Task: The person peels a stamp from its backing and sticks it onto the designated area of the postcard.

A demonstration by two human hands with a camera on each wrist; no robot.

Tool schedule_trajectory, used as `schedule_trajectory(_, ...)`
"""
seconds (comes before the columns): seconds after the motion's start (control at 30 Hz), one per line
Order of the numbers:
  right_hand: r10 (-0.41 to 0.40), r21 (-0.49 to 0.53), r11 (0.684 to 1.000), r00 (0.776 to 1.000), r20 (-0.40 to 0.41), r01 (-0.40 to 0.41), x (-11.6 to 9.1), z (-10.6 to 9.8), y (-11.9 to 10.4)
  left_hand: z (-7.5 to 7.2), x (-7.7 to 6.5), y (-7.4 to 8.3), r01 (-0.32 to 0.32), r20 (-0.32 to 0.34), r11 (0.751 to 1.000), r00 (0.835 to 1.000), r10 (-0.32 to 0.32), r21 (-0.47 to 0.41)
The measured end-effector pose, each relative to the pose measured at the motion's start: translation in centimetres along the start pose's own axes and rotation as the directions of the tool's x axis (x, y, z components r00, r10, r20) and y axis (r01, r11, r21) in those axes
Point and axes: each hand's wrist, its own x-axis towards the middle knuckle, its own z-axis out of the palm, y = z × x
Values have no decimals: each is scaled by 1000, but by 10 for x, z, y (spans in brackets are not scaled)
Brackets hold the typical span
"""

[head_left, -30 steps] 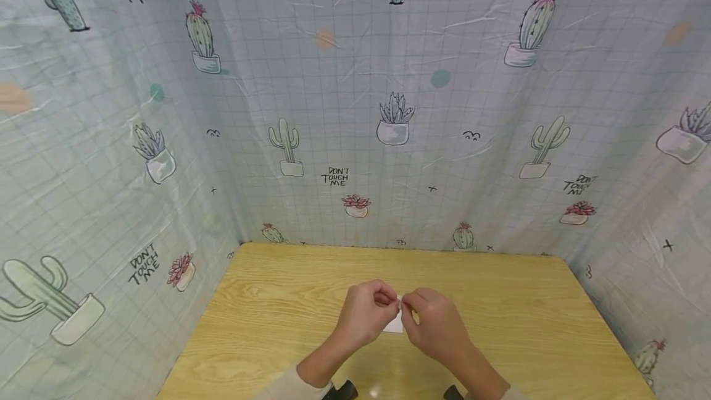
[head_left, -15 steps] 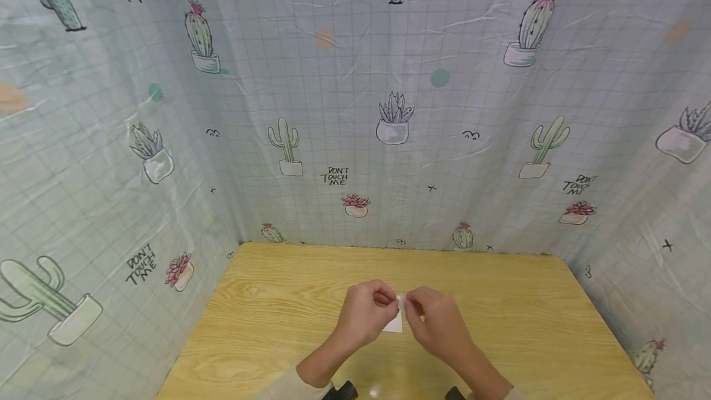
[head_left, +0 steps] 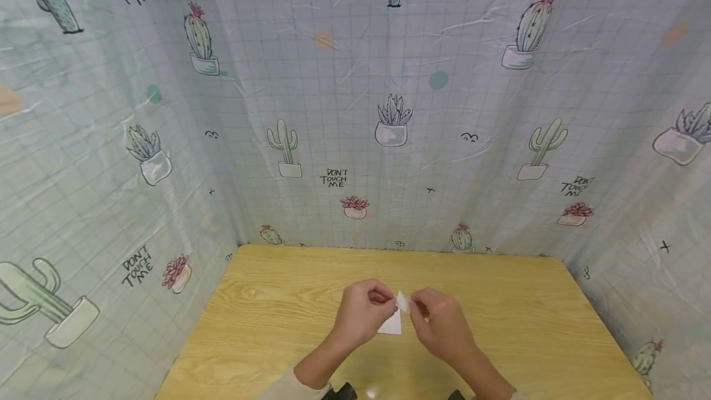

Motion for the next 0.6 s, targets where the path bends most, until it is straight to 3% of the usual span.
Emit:
schedule_trajectory(0.13,73,-47,996,996,47,-71,-3,-4,1,-2,-1,0,1,-9,1000,1000,-2,-27)
schedule_trajectory(0.27,167,-118,981,978,128,-152,-8,-10,3,-5,-2,-1,1,-21,999,1000,-2,-50)
schedule_trajectory(0.4,270,-191,955,935,228,-229,-16,-14,6,-7,-2,-3,-2,-33,998,999,-1,-68)
schedule_trajectory(0.6,377,-277,917,850,368,-287,-30,-19,17,-12,0,-6,15,-34,998,999,-17,-56)
